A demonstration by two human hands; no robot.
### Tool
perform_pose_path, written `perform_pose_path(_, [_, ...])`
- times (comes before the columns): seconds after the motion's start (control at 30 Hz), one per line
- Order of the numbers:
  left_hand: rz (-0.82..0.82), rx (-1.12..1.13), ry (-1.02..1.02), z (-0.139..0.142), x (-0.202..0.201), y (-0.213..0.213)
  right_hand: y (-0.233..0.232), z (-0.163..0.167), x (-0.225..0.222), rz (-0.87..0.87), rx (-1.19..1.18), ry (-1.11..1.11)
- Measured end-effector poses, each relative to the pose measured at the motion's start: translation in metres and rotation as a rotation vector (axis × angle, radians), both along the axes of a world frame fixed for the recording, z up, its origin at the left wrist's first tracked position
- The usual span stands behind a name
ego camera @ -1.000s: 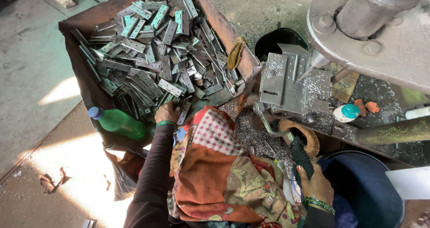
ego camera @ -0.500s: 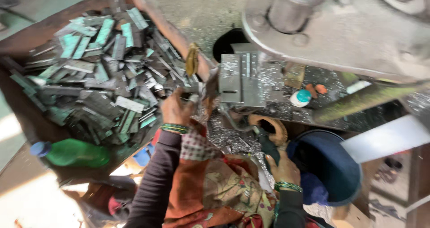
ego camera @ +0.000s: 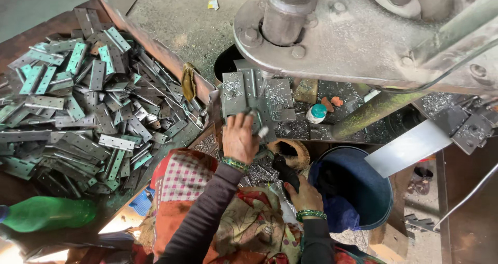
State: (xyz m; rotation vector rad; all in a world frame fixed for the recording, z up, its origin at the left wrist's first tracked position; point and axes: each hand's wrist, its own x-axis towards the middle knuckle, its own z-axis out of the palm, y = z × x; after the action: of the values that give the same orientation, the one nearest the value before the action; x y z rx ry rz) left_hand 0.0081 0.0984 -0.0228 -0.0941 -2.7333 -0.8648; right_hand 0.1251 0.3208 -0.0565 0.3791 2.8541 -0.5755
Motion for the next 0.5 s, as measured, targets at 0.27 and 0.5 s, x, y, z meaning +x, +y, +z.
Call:
perform_pose_path(0.27, [-0.052,-0.234,-0.147,0.008,-0.019,0.008,0.014,0.007,-0.012,0.094,0.109,0.033])
perform_pose_path(0.5, [-0.004,-0.209,0.014,0.004,-0.03,0.011,0.019,-0.034,-0.003,0.051,0.053,-0.074])
